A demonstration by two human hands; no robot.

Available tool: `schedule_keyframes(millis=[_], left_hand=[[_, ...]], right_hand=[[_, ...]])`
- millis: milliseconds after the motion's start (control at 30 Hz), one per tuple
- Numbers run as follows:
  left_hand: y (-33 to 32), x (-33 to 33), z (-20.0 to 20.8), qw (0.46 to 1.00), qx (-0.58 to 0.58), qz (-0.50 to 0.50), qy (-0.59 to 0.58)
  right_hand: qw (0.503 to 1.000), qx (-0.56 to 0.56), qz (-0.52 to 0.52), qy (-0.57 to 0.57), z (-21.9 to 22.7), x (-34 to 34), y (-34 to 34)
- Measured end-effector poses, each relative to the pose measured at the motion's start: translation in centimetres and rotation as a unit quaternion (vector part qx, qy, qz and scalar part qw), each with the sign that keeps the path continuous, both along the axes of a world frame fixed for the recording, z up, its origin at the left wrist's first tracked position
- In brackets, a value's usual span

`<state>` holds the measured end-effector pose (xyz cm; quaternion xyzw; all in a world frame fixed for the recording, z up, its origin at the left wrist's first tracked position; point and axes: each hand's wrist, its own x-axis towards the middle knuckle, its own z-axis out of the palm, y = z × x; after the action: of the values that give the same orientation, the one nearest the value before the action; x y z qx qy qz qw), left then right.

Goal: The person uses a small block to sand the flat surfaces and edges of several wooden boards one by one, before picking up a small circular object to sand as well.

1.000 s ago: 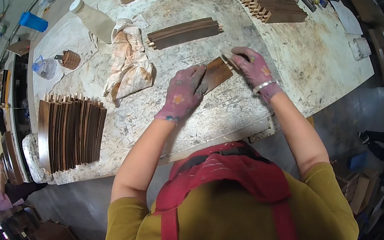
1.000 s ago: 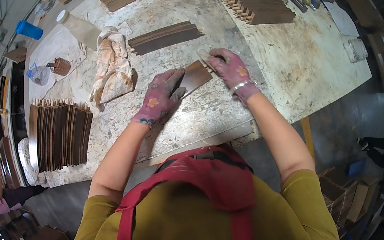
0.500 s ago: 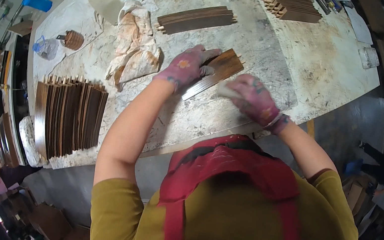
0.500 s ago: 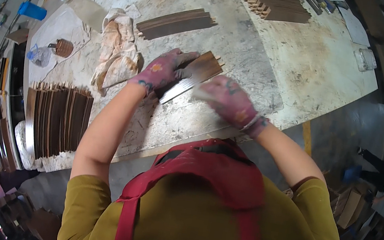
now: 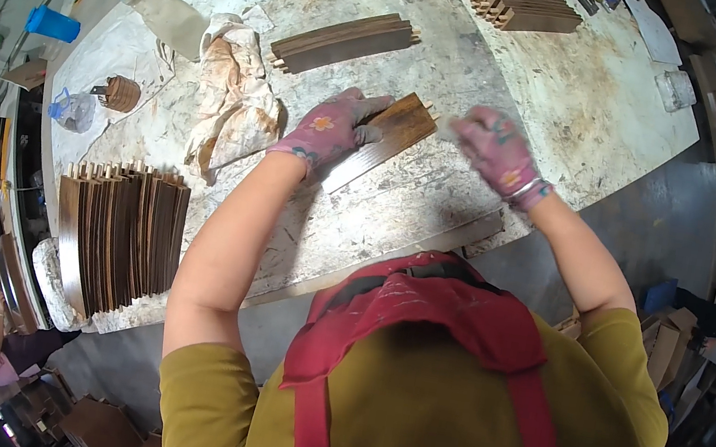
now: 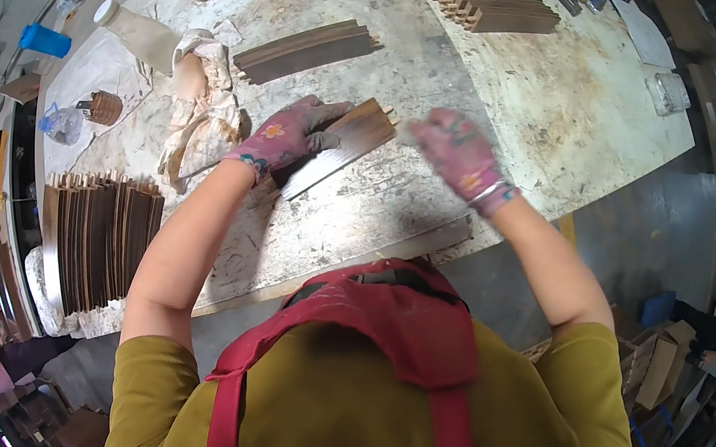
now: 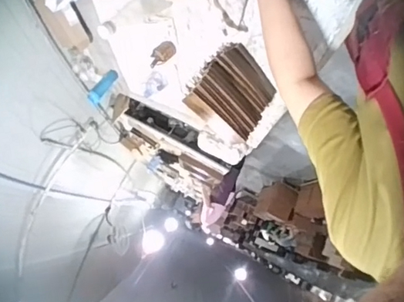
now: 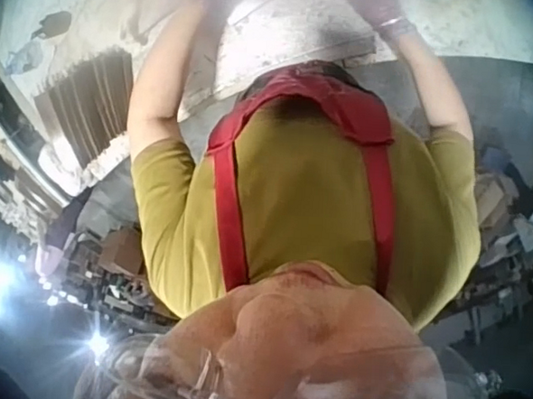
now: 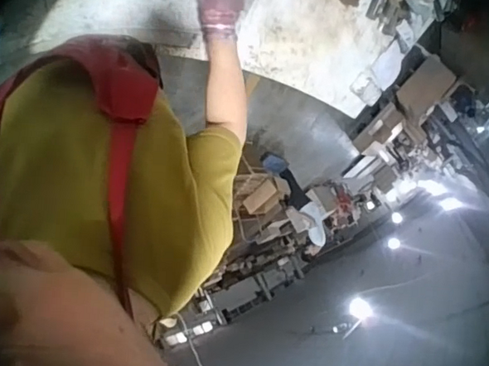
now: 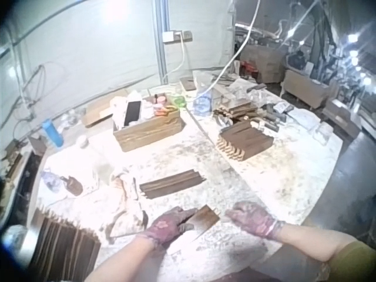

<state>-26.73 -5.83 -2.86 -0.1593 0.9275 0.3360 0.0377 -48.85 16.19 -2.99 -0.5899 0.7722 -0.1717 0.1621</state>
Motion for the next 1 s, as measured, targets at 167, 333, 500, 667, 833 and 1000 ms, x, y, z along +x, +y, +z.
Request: schedule_keyframes(millis=[167, 333, 500, 667, 833, 1000], left_hand=[[2.9, 0.3, 2.4, 0.999, -0.038, 0.026, 0.015], [12.1, 1.2, 1.6, 0.962, -0.194, 0.052, 0.187], [15.5, 2.6, -5.3, 0.97, 0.016, 0.143, 0.197], [14.6, 2.0, -4.1, 0.985, -0.057, 0.098, 0.131], [13.6, 2.4, -1.3, 0.956, -0.182, 0.123, 0.193], [8.3, 3.4, 0.7, 0.966, -0.192, 0.151, 0.086]], right_hand=[[0.994, -0.107, -0.032, 0.01, 3.7, -1.9, 1.9], [0.986, -0.104, 0.106, -0.073, 5.6, 3.3, -2.3], [0.921, 0.042, 0.387, -0.007, 6.3, 12.3, -8.8], [0.889, -0.041, 0.443, 0.107, 4.4, 11.7, -12.7], [0.954, -0.122, 0.271, -0.04, 4.1, 8.9, -14.8], [0.951, -0.153, 0.256, -0.087, 5.0, 4.4, -9.6]])
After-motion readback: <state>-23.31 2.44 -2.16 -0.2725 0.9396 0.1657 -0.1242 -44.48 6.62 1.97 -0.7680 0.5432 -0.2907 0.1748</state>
